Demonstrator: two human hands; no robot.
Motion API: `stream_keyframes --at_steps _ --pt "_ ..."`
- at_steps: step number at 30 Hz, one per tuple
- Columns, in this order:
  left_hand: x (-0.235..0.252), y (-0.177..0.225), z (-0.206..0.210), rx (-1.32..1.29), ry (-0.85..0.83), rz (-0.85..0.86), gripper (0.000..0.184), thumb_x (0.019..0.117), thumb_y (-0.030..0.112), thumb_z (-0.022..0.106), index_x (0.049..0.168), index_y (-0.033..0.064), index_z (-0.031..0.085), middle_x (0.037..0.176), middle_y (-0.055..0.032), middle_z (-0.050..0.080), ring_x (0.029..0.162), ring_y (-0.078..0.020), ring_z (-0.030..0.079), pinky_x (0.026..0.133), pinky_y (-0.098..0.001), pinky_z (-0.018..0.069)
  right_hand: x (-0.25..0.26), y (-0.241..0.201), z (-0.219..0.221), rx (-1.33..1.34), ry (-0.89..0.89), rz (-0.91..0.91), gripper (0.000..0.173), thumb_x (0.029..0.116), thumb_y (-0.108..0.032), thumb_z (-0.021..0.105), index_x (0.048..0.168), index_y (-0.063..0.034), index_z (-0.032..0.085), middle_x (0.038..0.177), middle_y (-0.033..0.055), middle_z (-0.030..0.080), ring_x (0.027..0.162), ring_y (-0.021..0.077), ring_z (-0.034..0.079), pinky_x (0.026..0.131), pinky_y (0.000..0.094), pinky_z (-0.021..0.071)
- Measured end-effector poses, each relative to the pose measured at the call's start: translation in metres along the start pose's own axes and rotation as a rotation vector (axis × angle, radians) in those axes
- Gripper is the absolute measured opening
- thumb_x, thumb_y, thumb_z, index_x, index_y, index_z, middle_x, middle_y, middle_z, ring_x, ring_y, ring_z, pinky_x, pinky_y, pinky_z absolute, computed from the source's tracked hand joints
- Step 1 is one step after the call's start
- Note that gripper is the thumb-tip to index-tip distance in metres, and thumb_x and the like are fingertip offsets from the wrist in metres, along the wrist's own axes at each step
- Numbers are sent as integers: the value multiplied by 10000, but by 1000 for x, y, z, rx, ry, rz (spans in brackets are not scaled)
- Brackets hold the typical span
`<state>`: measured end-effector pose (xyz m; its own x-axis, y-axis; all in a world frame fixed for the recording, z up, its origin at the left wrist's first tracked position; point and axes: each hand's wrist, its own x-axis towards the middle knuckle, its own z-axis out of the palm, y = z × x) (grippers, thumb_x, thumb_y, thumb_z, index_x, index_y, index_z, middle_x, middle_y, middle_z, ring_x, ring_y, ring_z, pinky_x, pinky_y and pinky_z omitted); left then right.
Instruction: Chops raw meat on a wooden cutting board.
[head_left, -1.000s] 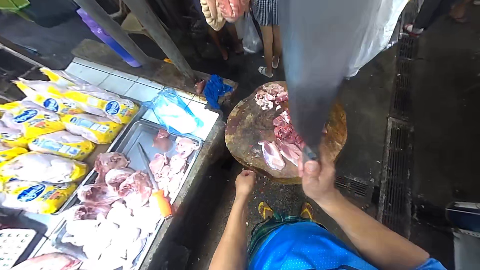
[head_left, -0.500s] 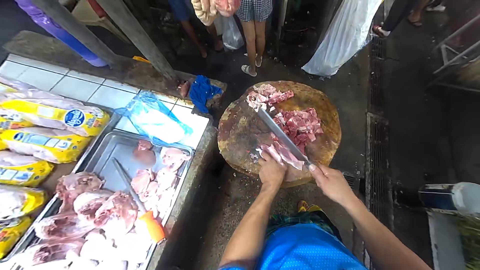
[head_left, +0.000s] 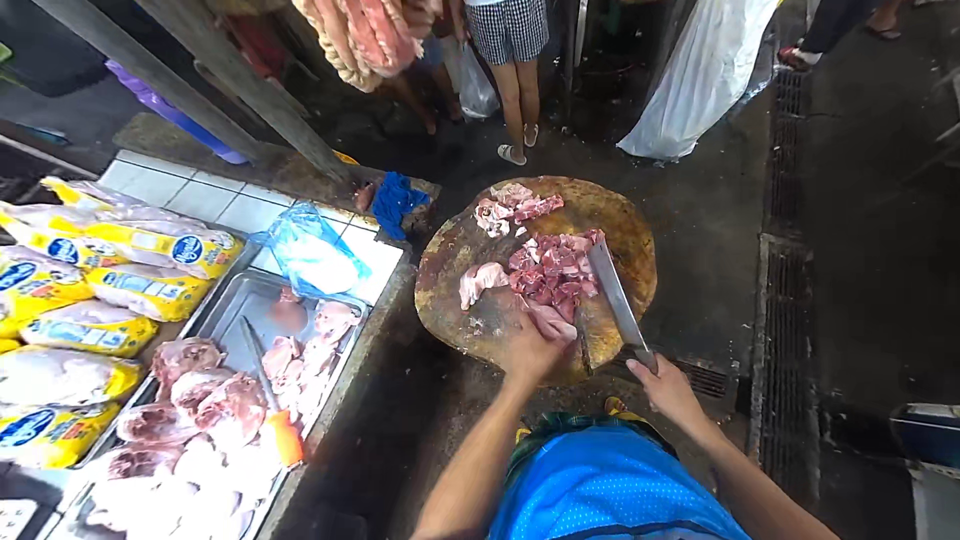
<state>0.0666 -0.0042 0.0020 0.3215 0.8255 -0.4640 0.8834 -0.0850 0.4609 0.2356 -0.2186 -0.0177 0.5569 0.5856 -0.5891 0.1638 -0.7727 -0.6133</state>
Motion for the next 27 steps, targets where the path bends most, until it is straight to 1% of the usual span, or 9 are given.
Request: stream_keyframes --at_steps 1,4,7,9,12,15,19,22,27 --pt "-4 9 13 -22 14 -59 1038 828 510 765 1592 14 267 1327 -264 606 1150 -419 653 971 -617 523 4 -1 -7 -1 -42 6 589 1020 -544 572 1319 -36 557 854 157 632 626 266 625 650 475 566" --pt "-1 6 14 -214 78 -215 601 903 360 724 1345 -9 553 1110 -239 693 1022 -385 691 890 -601 548 12 2 -23 72 -163 9 519 1038 -438 600 1350 -30 522 829 126 622 584 208 622 602 394 576" --pt "5 -31 -3 -655 19 -211 302 968 167 610 1189 -39 618 913 -139 655 762 -212 625 727 -417 547 19 10 -39 81 -212 -43 499 1040 -434 598 1328 -31 534 808 107 611 579 193 613 585 383 568" --pt "1 -40 -28 -876 11 -160 310 1013 131 469 1262 -24 568 962 -121 666 801 -194 653 773 -408 570 19 17 -48 27 -197 -116 543 1023 -524 575 1274 -42 573 832 123 619 613 227 614 620 440 561" --pt "-14 -36 -56 -963 -10 -120 355 990 131 419 1308 65 564 967 -98 708 750 -173 691 651 -344 587 7 21 -56 -4 -244 -167 581 1015 -612 514 1224 -79 613 785 92 614 598 213 611 614 439 558" --pt "-27 -30 -68 -947 -106 -62 403 932 110 433 1300 92 597 936 -81 707 666 -129 649 564 -281 541 -4 13 -52 53 -310 -148 561 1054 -600 425 1166 -86 620 715 55 568 530 175 574 539 379 544" --pt "-30 -59 -36 -736 -177 -153 291 1045 153 509 1302 47 593 866 -88 684 666 -140 633 609 -301 545 -20 0 -36 -41 -245 -251 612 1084 -581 283 1154 -84 634 729 53 583 584 197 593 585 419 541" --pt "-30 -87 -10 -679 -125 -239 351 1010 138 587 1326 -12 566 1018 -152 677 816 -192 656 752 -363 567 -41 -30 -33 -146 -149 -428 597 1084 -552 305 1139 -63 645 738 70 605 666 226 628 651 462 535" --pt "-31 -96 3 -816 18 -288 357 998 148 622 1285 -45 531 955 -169 701 746 -203 708 706 -350 611 -60 -69 2 -69 148 -901 627 1082 -561 350 1013 -17 654 633 33 572 539 128 580 500 328 508"
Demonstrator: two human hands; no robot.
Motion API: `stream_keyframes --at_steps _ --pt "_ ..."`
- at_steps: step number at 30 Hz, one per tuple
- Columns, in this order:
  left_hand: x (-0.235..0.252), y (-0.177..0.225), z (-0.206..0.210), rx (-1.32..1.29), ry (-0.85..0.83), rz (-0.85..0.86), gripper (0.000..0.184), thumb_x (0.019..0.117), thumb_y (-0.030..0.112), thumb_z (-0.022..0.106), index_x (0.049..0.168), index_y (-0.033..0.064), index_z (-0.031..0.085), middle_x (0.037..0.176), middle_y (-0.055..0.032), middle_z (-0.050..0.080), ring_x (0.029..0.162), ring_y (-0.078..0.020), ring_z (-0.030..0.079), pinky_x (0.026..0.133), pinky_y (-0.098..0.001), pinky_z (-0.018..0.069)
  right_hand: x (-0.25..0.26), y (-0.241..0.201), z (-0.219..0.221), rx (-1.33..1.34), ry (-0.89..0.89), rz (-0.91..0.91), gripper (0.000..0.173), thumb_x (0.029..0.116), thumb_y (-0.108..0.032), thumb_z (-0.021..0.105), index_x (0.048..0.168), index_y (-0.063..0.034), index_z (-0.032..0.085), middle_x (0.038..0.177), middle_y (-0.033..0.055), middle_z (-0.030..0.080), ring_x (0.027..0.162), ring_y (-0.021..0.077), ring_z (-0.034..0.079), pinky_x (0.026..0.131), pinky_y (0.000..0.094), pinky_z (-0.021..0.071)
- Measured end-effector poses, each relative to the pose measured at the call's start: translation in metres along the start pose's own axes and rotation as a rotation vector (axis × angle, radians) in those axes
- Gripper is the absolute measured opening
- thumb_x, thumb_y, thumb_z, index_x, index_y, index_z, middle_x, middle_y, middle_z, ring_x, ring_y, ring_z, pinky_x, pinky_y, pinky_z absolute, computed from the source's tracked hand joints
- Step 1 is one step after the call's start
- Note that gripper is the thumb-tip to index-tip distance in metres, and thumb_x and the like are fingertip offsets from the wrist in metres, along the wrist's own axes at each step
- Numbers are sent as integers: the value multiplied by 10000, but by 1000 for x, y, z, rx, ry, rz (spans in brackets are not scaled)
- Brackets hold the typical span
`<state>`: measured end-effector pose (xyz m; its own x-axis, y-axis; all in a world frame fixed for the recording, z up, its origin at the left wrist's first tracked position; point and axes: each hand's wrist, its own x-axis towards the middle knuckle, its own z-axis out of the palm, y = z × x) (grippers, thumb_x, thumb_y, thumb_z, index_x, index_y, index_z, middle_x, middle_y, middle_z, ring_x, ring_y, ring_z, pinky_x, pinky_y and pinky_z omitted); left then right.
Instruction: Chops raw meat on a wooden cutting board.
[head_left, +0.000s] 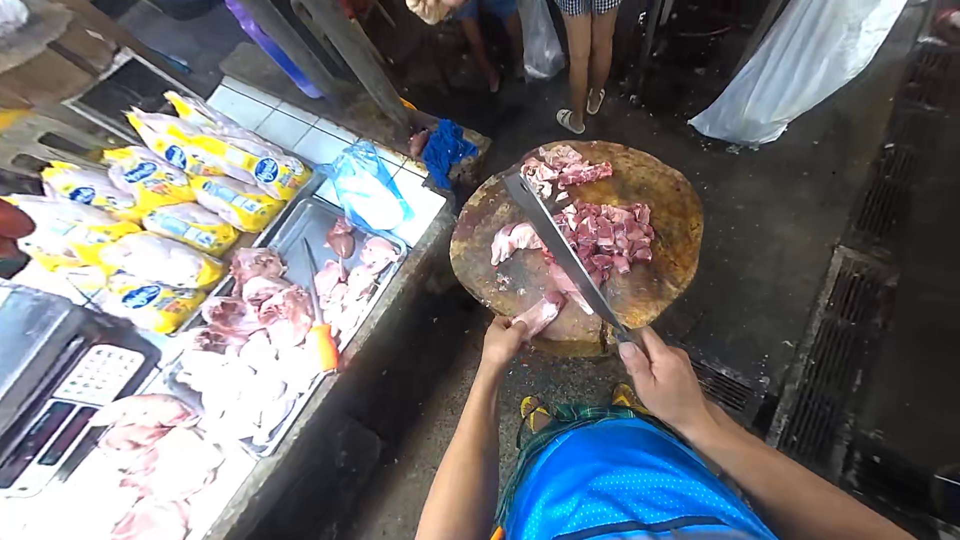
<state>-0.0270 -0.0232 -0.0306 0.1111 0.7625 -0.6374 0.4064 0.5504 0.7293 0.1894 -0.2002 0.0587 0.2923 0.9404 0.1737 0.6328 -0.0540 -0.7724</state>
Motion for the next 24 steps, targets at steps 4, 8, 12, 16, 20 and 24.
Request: stream_keyframes --at_steps 4,8,12,16,20,24 --pt "2 -11 -2 -41 1 0 320 967 100 679 1234 -34 563 924 -155 709 734 -206 713 698 -357 616 2 15 28 -165 -370 276 626 1087 -553 326 1129 -11 636 766 145 646 719 296 674 676 485 558" --pt "3 -13 -7 -21 -6 24 328 930 112 735 1206 -5 602 994 -155 715 794 -217 722 740 -385 620 14 28 17 -154 -611 727 684 1080 -613 262 1178 -41 624 869 155 634 727 302 657 702 512 561" --pt "3 -18 -6 -27 -7 57 296 967 114 678 1223 -13 600 993 -160 704 779 -214 710 736 -381 615 10 -1 -5 -56 -392 621 594 1097 -558 277 1079 -76 622 725 61 576 578 203 592 580 418 537" --pt "3 -20 0 -14 47 16 386 960 155 687 1290 -5 566 1006 -174 705 767 -232 717 723 -399 622 8 -13 19 105 -97 169 597 1088 -530 326 1006 -32 644 662 10 581 547 113 581 519 340 530" --pt "5 -20 1 -57 59 13 293 942 120 692 1187 -8 596 935 -159 689 734 -224 684 684 -392 597 1 10 47 -135 -436 353 639 1083 -568 326 1139 -16 641 812 152 665 775 301 689 727 498 569" --pt "2 -7 1 -55 39 178 226 932 104 710 1115 8 619 923 -133 692 754 -210 681 702 -397 591 11 24 25 -135 -668 736 705 1075 -622 276 1187 -26 635 939 181 653 812 326 670 758 537 553"
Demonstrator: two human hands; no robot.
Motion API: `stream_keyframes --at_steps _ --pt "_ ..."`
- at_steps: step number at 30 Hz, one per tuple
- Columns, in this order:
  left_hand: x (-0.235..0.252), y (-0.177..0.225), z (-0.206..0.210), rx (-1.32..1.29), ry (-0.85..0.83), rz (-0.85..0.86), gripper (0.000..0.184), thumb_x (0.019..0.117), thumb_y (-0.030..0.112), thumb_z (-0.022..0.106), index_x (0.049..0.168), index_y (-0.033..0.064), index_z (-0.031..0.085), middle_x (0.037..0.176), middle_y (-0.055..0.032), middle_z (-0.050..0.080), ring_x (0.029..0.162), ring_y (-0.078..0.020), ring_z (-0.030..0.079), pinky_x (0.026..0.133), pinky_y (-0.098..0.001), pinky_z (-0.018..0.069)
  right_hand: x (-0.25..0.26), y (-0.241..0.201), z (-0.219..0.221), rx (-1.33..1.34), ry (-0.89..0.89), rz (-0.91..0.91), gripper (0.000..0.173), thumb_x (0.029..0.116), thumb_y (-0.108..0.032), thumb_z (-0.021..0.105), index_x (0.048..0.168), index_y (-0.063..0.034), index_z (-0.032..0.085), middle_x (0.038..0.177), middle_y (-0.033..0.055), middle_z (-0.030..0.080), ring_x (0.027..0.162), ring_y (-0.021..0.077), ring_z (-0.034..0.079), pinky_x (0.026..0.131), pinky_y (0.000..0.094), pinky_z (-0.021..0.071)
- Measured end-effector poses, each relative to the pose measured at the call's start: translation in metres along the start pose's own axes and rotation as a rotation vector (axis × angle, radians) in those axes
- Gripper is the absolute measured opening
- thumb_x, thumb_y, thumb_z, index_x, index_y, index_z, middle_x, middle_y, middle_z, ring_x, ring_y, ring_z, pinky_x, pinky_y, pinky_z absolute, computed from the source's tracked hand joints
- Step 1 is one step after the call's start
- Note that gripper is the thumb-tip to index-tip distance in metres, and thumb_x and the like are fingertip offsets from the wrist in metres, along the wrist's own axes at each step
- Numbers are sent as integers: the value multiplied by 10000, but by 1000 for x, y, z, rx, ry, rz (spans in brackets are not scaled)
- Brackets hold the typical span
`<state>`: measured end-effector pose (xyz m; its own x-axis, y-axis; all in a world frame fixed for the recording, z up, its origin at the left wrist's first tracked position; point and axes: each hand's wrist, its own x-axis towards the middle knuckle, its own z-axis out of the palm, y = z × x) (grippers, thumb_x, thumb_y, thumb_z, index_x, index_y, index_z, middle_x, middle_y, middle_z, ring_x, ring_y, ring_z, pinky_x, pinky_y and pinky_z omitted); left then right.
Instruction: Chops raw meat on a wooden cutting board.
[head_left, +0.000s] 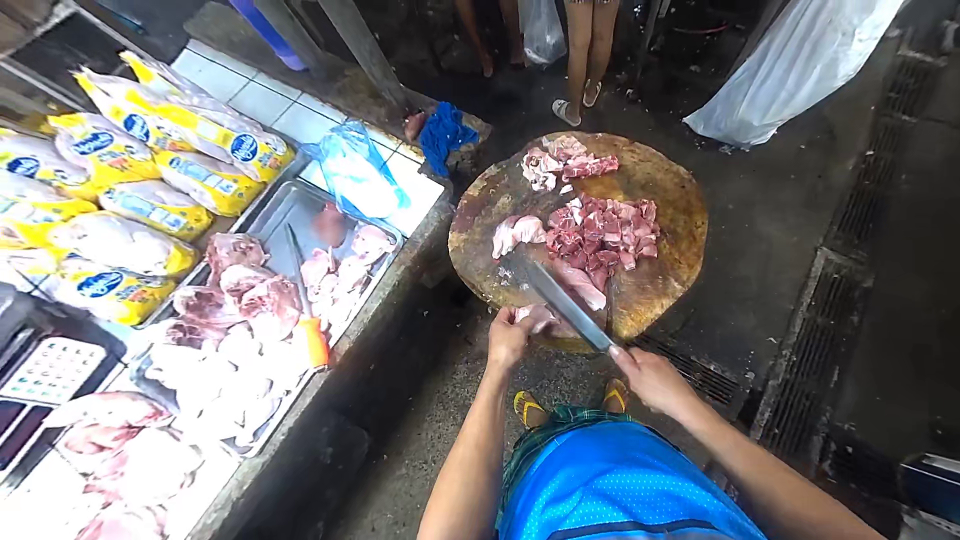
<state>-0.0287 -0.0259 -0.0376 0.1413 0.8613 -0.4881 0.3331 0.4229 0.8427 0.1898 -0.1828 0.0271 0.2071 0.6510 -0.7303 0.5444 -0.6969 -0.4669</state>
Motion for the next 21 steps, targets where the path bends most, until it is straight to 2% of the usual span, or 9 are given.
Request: stream_keyframes --at_steps 2,5,8,13,15,17,18,19,21 --pt "-2 7 6 116 -52 143 279 942 124 722 1183 17 631 993 -137 704 829 -215 695 779 -423 601 -6 9 -9 95 54 25 691 1075 -623 274 1147 -39 636 837 137 630 680 278 645 666 488 565" --pt "10 -2 12 539 -53 361 251 937 158 712 1164 52 702 1087 -134 722 1011 -273 701 924 -525 566 -17 5 -21 172 180 -19 625 1089 -586 279 1110 -67 626 758 86 597 600 224 613 601 432 557" --pt "9 -10 11 659 30 424 264 954 211 713 1193 100 732 1226 -111 702 1176 -282 656 1025 -518 524 -32 -9 -31 217 368 -275 582 1095 -541 286 1030 -77 632 681 24 570 551 158 586 551 376 535" --pt "1 -24 15 593 126 502 222 931 143 727 1130 44 729 1082 -129 729 1053 -276 692 947 -484 560 -24 -29 -6 267 703 -806 649 1083 -582 320 938 -28 626 630 1 562 520 73 556 479 282 511" --pt "1 -29 16 581 149 494 205 934 148 728 1113 49 733 1063 -121 730 1034 -272 695 930 -485 564 -11 -15 13 107 595 -665 663 1080 -577 326 1007 -6 656 642 53 586 555 157 601 527 355 540" --pt "2 -28 15 602 157 462 193 946 174 715 1096 53 736 1056 -117 735 1043 -275 694 941 -495 557 -5 -8 13 -90 200 -237 667 1084 -587 296 1189 -19 629 904 182 688 883 339 705 808 527 568" --pt "2 -26 15 611 155 424 198 955 190 704 1094 54 740 1065 -118 736 1057 -276 691 956 -497 550 -3 -8 8 -98 74 -89 678 1082 -599 279 1229 -28 614 1013 201 689 993 359 693 884 555 543" --pt "2 -24 13 611 146 392 207 961 192 695 1107 53 741 1082 -123 735 1072 -276 687 970 -499 540 -4 -10 0 -60 18 -13 690 1082 -602 271 1237 -28 619 1036 202 680 983 353 685 880 557 541" --pt "-2 -25 7 584 117 385 216 969 156 680 1142 38 735 1117 -133 730 1075 -265 694 982 -485 547 -18 -10 -11 9 26 12 683 1082 -608 255 1183 -39 618 901 158 645 770 303 673 731 508 569"
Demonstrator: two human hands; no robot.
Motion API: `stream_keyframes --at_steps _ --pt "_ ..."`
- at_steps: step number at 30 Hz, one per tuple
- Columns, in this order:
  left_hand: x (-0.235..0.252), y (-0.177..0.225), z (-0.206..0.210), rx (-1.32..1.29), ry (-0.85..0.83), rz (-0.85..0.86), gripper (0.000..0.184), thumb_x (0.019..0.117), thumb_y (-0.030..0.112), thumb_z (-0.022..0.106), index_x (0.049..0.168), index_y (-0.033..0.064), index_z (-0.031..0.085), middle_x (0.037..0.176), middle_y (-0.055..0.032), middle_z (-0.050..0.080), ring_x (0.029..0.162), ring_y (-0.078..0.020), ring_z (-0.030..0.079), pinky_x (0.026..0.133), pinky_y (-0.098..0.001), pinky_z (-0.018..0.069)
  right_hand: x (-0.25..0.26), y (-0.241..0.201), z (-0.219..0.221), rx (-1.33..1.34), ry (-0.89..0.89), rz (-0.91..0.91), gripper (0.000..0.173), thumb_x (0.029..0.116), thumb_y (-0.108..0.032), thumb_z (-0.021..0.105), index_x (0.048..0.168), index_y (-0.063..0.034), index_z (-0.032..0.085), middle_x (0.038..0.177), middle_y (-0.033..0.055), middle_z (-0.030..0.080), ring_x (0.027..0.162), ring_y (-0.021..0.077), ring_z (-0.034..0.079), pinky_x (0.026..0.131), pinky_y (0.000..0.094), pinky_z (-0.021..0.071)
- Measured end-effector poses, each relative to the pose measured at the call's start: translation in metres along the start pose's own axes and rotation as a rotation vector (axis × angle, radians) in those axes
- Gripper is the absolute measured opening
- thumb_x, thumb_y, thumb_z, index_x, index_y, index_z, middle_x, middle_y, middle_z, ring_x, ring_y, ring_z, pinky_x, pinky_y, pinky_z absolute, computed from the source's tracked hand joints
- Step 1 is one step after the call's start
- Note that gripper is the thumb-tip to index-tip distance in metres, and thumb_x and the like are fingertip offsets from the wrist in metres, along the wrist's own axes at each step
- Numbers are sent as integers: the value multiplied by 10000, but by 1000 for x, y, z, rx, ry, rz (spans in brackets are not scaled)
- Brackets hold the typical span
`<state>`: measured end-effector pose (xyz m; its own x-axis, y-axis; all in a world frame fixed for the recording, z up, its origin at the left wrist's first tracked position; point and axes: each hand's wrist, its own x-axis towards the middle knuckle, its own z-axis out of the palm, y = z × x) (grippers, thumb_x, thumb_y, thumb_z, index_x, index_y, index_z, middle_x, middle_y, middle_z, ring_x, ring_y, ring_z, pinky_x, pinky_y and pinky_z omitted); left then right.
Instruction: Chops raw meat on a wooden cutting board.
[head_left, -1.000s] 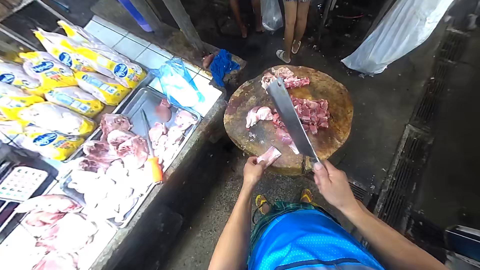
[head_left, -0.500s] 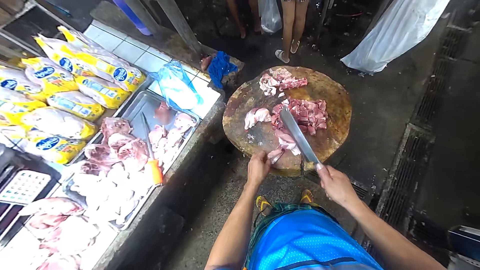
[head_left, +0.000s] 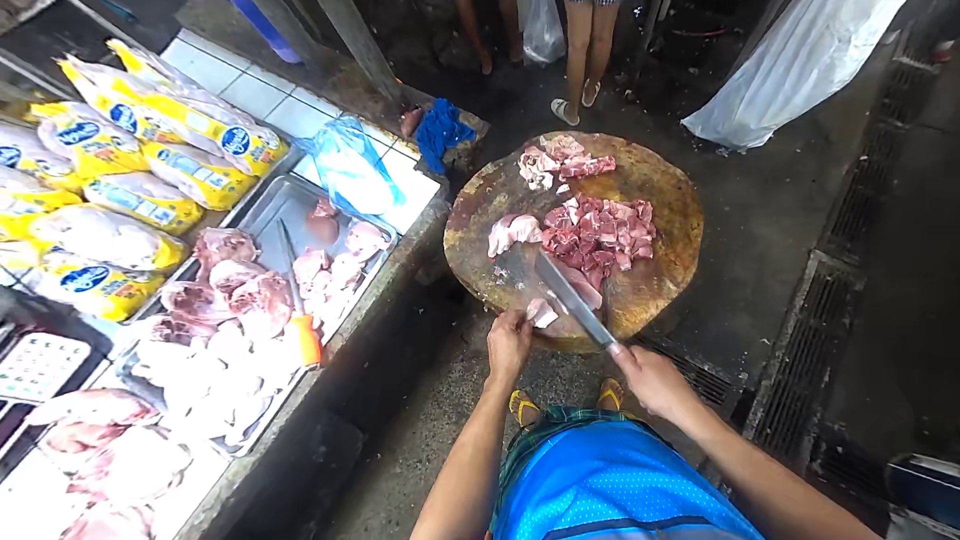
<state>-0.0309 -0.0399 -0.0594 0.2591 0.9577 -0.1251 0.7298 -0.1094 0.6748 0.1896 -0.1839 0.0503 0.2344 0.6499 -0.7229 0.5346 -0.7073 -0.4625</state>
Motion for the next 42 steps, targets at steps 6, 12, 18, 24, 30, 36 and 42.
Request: stream_keyframes --at_steps 6,12,18,24,30,36,42 --pt "-6 -6 5 -109 76 36 131 949 82 694 1058 33 748 1068 -103 738 978 -189 717 910 -397 589 -23 -10 -8 260 459 -541 583 1089 -545 313 961 -74 632 642 -22 560 512 87 560 491 305 517" --pt "-5 -12 8 -109 123 68 69 928 80 719 951 45 773 1087 -95 742 1049 -191 702 963 -401 565 8 -1 35 -44 225 -367 666 1082 -586 307 1118 -15 649 807 151 660 764 295 685 717 489 570" --pt "-2 32 1 99 -133 -244 559 882 344 741 1322 29 598 1194 -172 686 1039 -324 697 921 -550 560 0 -11 -3 -75 60 -52 679 1080 -606 268 1191 -39 623 997 182 673 986 336 678 879 542 529" --pt "57 84 44 126 -103 -115 815 830 322 836 1426 -74 446 1396 -346 498 1174 -489 609 942 -625 541 3 36 -26 199 278 -105 608 1089 -575 300 1088 -64 630 733 67 591 584 205 602 594 418 548" --pt "118 112 9 200 -73 -117 769 900 191 703 1540 -17 330 1437 -347 485 1146 -499 636 926 -651 544 23 108 -1 170 389 -1 614 1098 -548 298 1143 -23 614 809 154 632 751 316 662 717 520 543" --pt "42 151 37 325 -299 -183 629 896 577 677 1209 32 700 1196 -235 695 1156 -427 654 962 -655 508 29 123 10 422 335 39 620 1093 -537 326 1303 -28 609 973 202 692 892 345 694 846 561 557" --pt "64 148 40 -187 -172 -272 434 1042 367 523 1105 -27 692 962 -183 711 854 -291 705 794 -510 581 25 130 -6 484 265 25 647 1090 -568 292 1257 -30 610 903 164 661 771 299 669 754 509 567"
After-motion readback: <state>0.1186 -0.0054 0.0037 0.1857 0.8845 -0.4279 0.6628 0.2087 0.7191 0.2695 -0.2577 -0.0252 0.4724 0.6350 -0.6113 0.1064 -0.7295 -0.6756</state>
